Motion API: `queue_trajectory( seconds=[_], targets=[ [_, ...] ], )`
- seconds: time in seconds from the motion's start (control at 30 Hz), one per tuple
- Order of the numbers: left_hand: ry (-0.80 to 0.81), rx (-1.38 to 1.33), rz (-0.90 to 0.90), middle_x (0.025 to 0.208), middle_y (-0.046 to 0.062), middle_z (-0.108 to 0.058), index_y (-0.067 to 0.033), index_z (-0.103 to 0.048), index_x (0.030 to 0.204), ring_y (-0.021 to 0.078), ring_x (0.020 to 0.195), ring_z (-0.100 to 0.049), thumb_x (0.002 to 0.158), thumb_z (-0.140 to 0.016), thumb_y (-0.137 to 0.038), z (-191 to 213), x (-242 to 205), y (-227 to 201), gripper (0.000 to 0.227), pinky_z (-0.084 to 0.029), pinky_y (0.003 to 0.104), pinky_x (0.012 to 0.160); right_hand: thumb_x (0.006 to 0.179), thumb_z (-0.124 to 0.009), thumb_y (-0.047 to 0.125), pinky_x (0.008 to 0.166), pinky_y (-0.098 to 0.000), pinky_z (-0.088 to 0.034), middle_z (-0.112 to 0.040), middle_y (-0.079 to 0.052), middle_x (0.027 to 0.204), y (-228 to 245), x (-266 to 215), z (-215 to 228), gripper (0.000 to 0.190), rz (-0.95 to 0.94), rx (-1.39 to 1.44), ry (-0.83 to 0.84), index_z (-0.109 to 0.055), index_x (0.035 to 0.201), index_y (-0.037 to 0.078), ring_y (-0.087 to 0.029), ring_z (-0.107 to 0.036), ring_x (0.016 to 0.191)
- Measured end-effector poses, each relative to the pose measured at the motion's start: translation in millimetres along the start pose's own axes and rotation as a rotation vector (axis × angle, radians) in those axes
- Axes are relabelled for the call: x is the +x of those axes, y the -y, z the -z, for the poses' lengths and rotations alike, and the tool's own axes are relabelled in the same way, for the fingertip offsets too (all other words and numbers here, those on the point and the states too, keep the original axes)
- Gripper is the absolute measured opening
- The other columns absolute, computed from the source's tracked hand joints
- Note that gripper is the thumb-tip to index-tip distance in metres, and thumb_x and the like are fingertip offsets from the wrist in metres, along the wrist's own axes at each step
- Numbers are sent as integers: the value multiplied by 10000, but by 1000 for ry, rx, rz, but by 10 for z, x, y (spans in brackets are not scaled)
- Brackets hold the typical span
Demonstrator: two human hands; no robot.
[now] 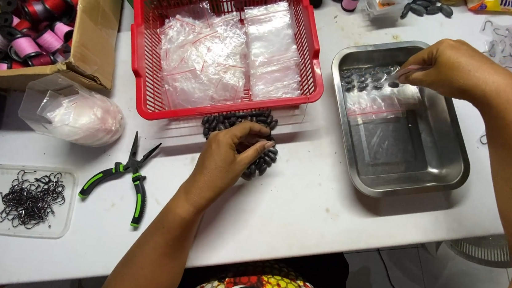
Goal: The person gathers small black fishing sinkers from a pile on the table and places them into a small clear plastic bag. They then seal the bag and place it into a metal tray. The person repeats this process, gathering more sinkers and placing them into another bag.
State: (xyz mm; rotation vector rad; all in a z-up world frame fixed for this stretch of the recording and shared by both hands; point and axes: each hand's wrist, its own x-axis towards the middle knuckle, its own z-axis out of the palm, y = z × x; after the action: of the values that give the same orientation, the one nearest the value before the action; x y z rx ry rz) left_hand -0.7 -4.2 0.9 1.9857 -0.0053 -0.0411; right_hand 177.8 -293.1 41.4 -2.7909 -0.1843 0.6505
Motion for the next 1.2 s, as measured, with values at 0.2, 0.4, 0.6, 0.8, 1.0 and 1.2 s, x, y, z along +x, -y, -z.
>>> queue_trajectory(
  seconds=[0.2,0.4,0.6,0.8,1.0,1.2],
  targets=[
    [6,25,-6,849,-4,-706,-115,-651,946,63,721,-656,769,-661,-207,5,3,3,200,-518,176,666,810,-601,144,784,-294,-396,-691,-22,915,-227,168,-162,179,94,1,-87,-729,932,166,-144,-569,923],
    [3,33,-24,856,-11,-701,-114,-651,937,62,731,-651,770,-663,-190,3,8,18,183,-513,178,679,852,-638,120,712,-401,-464,-659,-65,1006,-225,11,-383,192,219,-62,-237,-685,1038,125,-230,-597,806],
    [18,67,-31,827,-21,-702,-117,-646,938,54,712,-646,771,-663,-201,-15,-16,-17,188,-507,174,674,788,-668,260,693,-319,-454,-663,37,991,-654,49,-818,250,567,-572,-566,-688,1034,218,-204,-547,843],
    [29,64,-13,806,-21,-695,-117,-651,944,53,684,-630,772,-663,-197,-15,-11,-18,190,-503,174,650,791,-645,291,714,-287,-452,-644,93,956,-601,-8,-875,243,620,-814,-761,-648,1029,239,-165,-568,823],
    [27,68,-17,813,-14,-698,-111,-648,945,61,698,-638,776,-657,-203,-9,-19,-11,193,-508,178,655,784,-669,321,775,-277,-459,-653,122,991,-660,-8,-868,217,584,-803,-805,-651,992,260,-136,-581,890],
    [29,54,-57,832,-12,-697,-107,-638,948,55,706,-633,796,-632,-190,-5,-29,-29,173,-500,177,660,814,-651,268,771,-296,-450,-651,111,1032,-708,-9,-932,225,611,-755,-780,-658,1038,254,-156,-573,904]
  ],
)
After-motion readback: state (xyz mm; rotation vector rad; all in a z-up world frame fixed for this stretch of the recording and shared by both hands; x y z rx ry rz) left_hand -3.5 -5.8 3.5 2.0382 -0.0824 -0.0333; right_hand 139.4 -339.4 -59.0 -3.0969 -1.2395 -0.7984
